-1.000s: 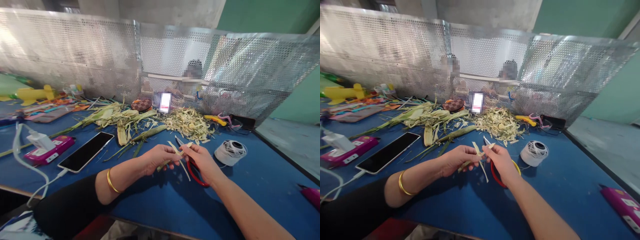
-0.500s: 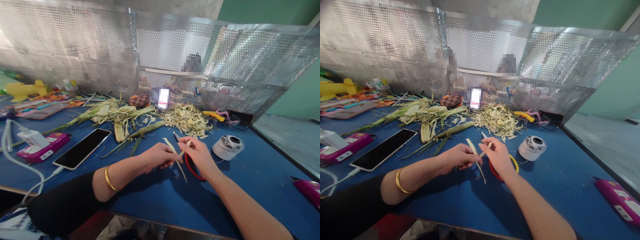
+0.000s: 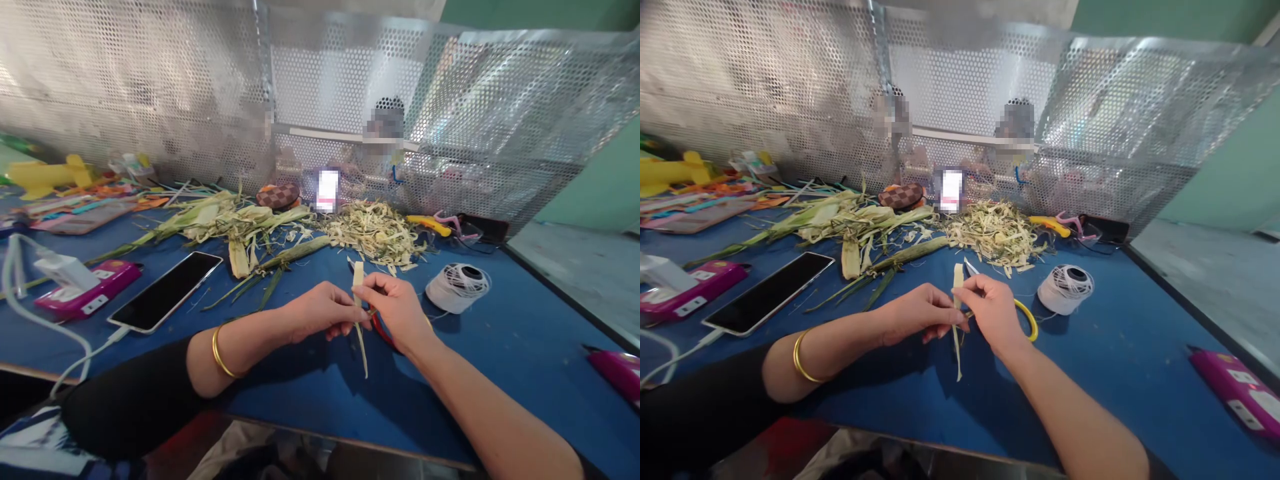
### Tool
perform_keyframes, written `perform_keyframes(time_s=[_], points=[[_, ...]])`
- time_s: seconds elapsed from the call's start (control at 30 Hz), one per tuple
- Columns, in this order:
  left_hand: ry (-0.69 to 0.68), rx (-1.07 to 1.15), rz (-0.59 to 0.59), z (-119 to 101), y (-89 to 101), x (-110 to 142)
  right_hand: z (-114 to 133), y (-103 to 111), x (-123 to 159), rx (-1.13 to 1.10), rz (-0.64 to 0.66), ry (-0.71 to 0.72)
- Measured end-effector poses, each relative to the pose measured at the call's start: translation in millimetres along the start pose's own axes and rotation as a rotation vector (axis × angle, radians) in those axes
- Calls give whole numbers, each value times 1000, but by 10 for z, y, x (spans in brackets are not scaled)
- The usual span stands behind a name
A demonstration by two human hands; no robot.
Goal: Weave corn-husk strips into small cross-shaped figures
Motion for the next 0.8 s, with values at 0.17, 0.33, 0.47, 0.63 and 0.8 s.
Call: perform_keyframes(time_s=[0.17, 0.33, 0.47, 0.63, 0.8], points=[[17, 19, 14, -25, 0, 4, 38, 50, -5, 147, -58, 76], [14, 214, -139, -7, 113, 32, -82, 213, -33, -137, -186, -29], [-10, 282, -159, 26, 154, 22, -148, 77, -61, -372, -15, -168], [18, 269, -117, 25, 95, -8, -53, -44, -33, -420, 65, -121], [13, 245, -141, -103, 71, -43, 0, 79, -44, -360, -68, -43]])
Point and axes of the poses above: each hand's wrist, its own x-axis away from the middle knuckle, its own y-axis out of the back of the hand, z = x × y, the point moved 6 cm from there along -x, towards the middle knuckle, and after that the axes turned 13 degrees about z, right-handed, at the moved point
